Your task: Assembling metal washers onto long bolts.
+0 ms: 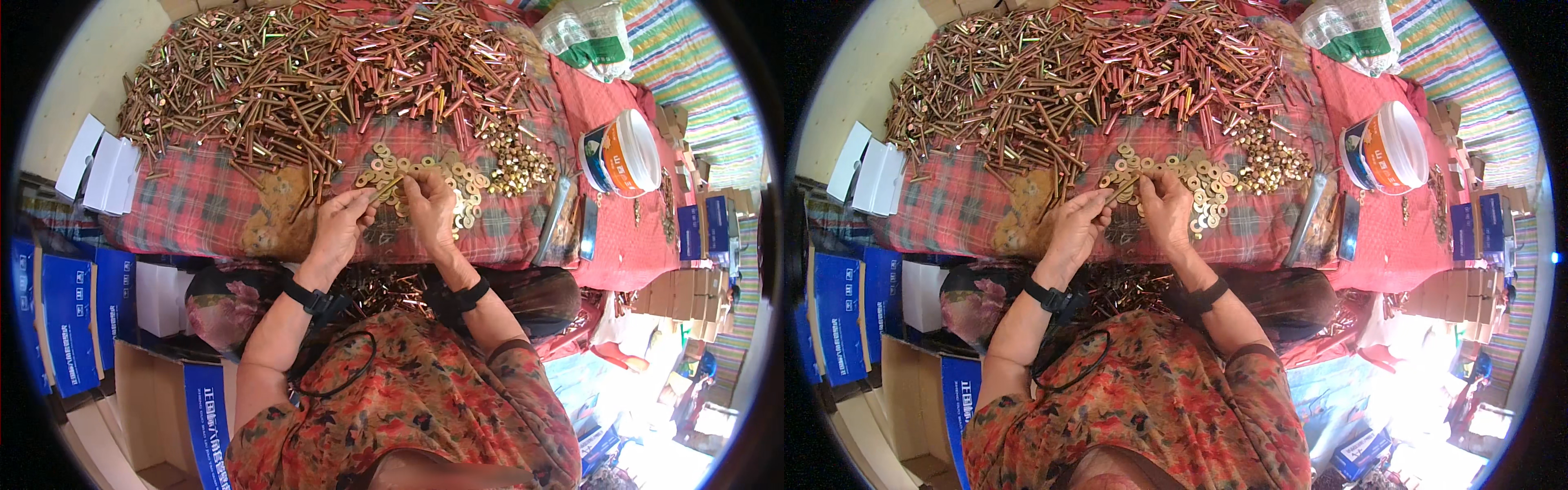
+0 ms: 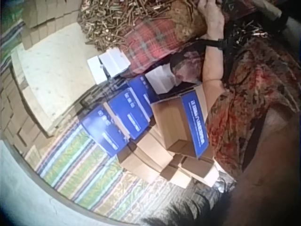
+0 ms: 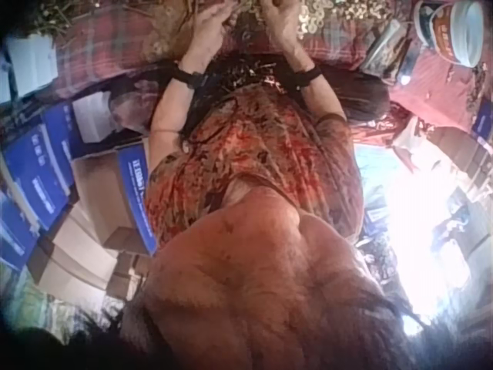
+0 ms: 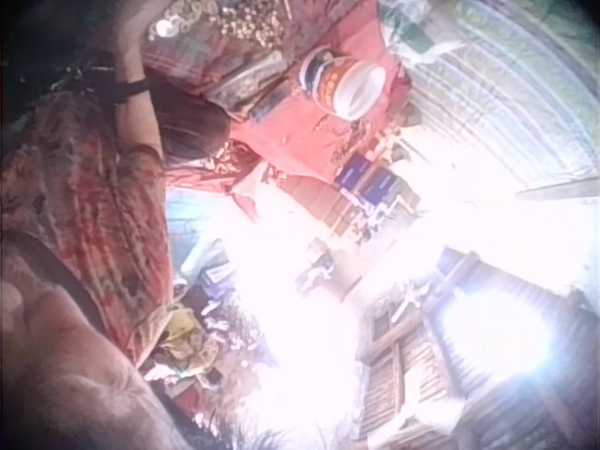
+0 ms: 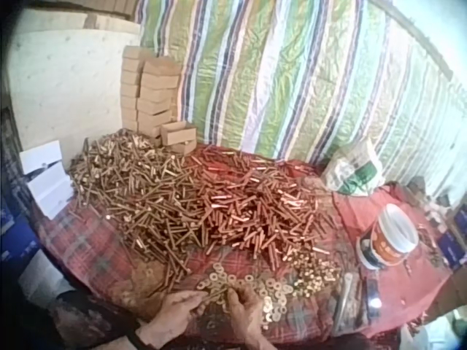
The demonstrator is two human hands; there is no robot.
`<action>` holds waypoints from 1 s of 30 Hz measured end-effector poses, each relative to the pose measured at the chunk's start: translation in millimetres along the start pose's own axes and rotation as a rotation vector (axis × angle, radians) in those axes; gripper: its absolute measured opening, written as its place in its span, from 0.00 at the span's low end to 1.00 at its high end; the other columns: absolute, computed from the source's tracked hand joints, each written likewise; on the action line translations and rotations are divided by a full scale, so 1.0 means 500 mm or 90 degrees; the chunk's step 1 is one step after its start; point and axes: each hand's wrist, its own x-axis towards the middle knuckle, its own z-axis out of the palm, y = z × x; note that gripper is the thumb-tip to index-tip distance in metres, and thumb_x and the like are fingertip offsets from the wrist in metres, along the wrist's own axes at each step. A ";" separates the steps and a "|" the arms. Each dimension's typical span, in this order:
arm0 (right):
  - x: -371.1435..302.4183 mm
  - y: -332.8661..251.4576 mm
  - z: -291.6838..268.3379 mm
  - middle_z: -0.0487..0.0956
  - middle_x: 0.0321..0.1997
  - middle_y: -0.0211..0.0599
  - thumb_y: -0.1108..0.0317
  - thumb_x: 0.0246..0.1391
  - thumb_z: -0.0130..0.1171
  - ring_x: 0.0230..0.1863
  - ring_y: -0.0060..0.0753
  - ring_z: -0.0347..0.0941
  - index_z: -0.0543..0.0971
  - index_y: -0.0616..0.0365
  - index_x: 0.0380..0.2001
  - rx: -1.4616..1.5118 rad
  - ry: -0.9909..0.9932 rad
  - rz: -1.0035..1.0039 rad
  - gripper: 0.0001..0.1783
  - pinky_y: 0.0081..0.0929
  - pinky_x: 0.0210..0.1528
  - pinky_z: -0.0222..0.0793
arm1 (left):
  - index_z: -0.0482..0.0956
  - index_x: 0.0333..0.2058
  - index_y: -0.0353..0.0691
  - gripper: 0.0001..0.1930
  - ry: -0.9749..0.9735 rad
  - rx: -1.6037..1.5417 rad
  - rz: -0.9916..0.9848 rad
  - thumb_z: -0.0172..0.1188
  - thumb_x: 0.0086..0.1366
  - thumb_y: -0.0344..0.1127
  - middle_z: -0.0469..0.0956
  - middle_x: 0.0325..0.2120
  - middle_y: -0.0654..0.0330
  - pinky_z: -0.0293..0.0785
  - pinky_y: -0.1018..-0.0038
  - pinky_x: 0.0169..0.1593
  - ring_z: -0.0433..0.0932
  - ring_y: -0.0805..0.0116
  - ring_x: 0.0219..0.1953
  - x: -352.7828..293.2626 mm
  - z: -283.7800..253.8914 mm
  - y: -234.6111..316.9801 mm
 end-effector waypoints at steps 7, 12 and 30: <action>-0.025 -0.012 0.016 0.76 0.23 0.44 0.76 0.45 0.58 0.23 0.40 0.75 0.77 0.59 0.31 -0.333 -0.031 -0.359 0.06 0.28 0.25 0.69 | 0.72 0.42 0.34 0.10 0.025 -0.038 -0.030 0.53 0.64 0.32 0.72 0.27 0.65 0.65 0.85 0.29 0.67 0.80 0.26 0.000 0.015 -0.008; 0.128 0.009 -0.047 0.75 0.21 0.47 0.71 0.45 0.59 0.24 0.51 0.73 0.74 0.58 0.27 -0.519 0.067 -0.348 0.05 0.39 0.26 0.69 | 0.73 0.34 0.38 0.07 0.053 -0.043 -0.036 0.57 0.62 0.35 0.71 0.24 0.67 0.62 0.86 0.25 0.65 0.83 0.22 0.005 -0.001 -0.004; 0.061 -0.071 -0.086 0.73 0.30 0.40 0.77 0.44 0.50 0.32 0.47 0.73 0.73 0.55 0.33 -0.724 -0.128 -0.398 0.10 0.37 0.30 0.69 | 0.77 0.32 0.36 0.07 0.052 0.108 0.111 0.59 0.58 0.33 0.75 0.22 0.65 0.59 0.86 0.26 0.66 0.84 0.23 0.001 -0.009 0.042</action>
